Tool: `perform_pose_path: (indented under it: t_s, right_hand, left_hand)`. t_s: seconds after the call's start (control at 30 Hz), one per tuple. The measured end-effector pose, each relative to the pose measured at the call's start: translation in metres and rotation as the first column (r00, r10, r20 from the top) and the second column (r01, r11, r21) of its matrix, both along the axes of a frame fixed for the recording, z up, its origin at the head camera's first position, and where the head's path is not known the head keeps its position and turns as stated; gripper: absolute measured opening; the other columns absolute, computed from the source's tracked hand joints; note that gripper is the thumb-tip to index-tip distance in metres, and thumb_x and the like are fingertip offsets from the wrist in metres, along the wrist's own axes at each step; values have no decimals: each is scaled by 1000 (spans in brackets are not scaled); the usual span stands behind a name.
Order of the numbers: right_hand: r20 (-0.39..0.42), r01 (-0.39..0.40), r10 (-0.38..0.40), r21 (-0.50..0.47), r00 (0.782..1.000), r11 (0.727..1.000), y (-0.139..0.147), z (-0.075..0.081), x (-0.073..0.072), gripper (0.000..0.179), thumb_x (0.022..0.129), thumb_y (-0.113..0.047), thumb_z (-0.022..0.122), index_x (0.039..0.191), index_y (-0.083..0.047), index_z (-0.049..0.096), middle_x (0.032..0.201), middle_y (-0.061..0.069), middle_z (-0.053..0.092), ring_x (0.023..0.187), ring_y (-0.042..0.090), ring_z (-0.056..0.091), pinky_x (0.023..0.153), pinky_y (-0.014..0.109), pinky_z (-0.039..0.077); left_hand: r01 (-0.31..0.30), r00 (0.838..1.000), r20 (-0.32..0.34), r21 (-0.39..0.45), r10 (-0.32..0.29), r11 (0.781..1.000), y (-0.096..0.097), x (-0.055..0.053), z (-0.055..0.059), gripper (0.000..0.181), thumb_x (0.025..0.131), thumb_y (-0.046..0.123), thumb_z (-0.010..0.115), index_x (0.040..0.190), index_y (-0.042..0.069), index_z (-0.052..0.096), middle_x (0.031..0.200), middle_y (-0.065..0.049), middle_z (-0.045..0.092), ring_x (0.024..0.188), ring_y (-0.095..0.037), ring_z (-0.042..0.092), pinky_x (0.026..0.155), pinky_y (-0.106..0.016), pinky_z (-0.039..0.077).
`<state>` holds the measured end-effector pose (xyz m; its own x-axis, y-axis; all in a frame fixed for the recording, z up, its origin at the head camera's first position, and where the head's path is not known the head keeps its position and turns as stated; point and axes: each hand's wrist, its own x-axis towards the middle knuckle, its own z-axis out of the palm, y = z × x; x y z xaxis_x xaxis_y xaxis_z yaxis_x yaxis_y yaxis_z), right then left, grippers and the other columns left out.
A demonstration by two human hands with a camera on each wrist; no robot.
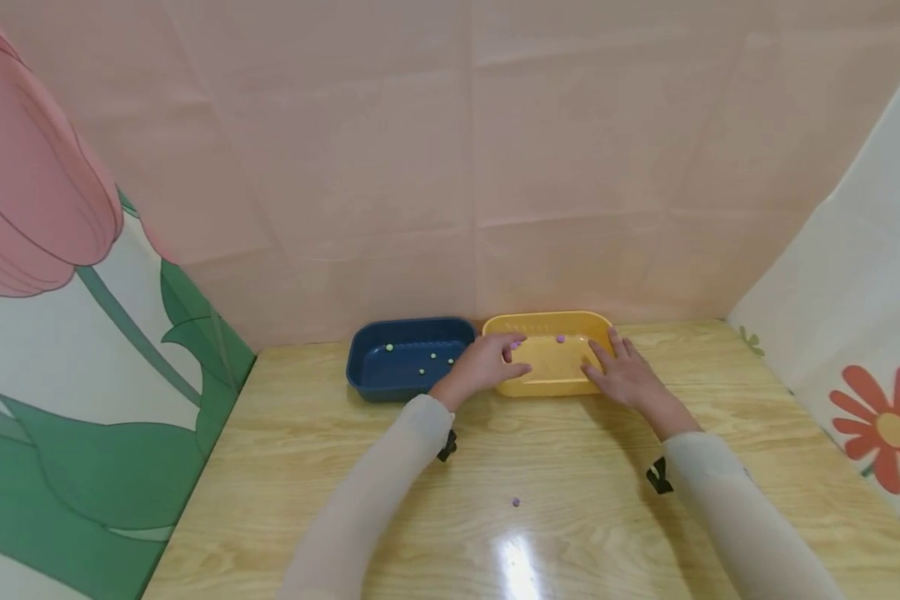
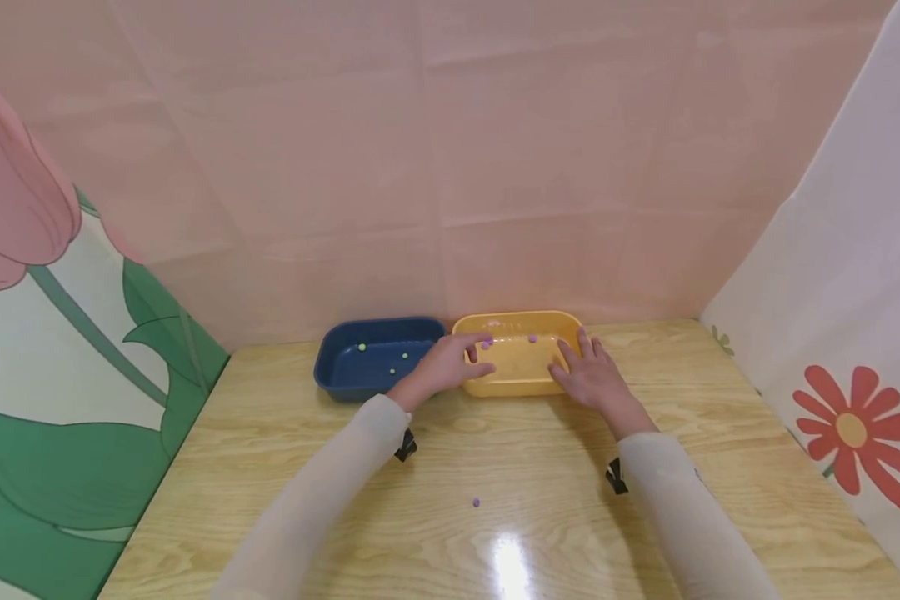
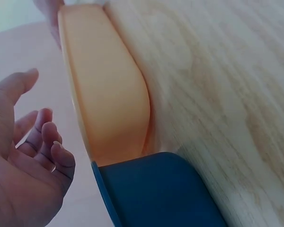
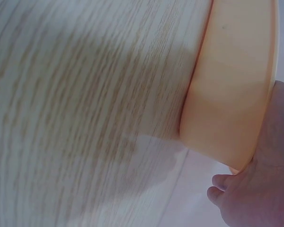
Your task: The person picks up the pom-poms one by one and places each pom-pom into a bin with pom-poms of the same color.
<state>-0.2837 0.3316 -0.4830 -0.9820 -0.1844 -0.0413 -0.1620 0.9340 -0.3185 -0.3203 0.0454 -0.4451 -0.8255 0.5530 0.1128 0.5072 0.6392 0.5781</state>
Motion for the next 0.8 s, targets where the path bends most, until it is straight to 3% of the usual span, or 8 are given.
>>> perform_pose_path:
  t_s: [0.1,0.2,0.27,0.33,0.43,0.5,0.67,0.8]
  right_hand:
    - [-3,0,0,-1,1000,1000,0,0,-1,71,109,-46,34,159,2,23,162,37,-3,143,66,4,111,76,12]
    - [0,-2,2,1,1000,1000,0,0,-1,73,109,-50,32,159,2,23,162,37,-4,143,66,4,111,76,12]
    - [2,-1,1,1,1000,1000,0,0,-1,75,108,-52,30,159,2,22,162,37,-4,143,65,4,111,76,12]
    - [5,-1,1,1,1000,1000,1,0,-1,75,108,-52,30,159,2,22,162,37,-5,143,66,4,111,76,12]
    - [7,-2,2,-1,1000,1000,1,0,-1,73,109,-50,32,159,2,22,162,37,-5,143,66,4,111,76,12]
    - [8,-3,3,-4,1000,1000,1,0,-1,72,109,-47,34,159,3,22,162,37,-4,143,66,4,111,75,12]
    - [12,-2,2,-5,1000,1000,1,1,0,74,109,-50,33,159,3,22,162,38,-4,143,66,3,111,76,12]
    - [11,-4,4,-1,1000,1000,0,2,1,78,108,-55,29,159,3,22,162,38,-4,143,66,4,111,76,12]
  left_hand:
    - [27,1000,-1,-5,-27,1000,-3,8,1,59,92,43,74,144,20,59,85,3,60,64,-9,49,56,-23,38]
    - [44,999,-11,-30,-44,999,-6,16,2,61,92,45,74,145,20,58,97,-1,67,59,-8,43,53,-22,35]
    - [49,999,-23,-49,-50,998,-8,20,2,62,92,45,74,145,20,58,117,-2,70,57,-8,40,52,-22,33]
    - [52,998,-28,-62,-53,997,-9,24,2,62,91,45,74,146,20,57,119,-2,69,56,-9,38,51,-22,32]
    - [58,998,-27,-69,-60,996,-12,29,0,63,92,45,74,146,21,57,105,2,68,58,-9,41,52,-22,33]
    - [69,997,-18,-69,-70,995,-15,32,0,63,92,47,74,147,22,56,88,3,60,61,-9,44,54,-23,35]
    - [89,996,-14,-59,-90,994,-20,41,-4,63,91,48,73,146,24,56,84,9,55,65,-9,47,56,-23,38]
    - [121,992,-19,-52,-122,991,-24,50,-8,63,91,50,73,146,24,56,88,7,58,67,-8,48,57,-22,41]
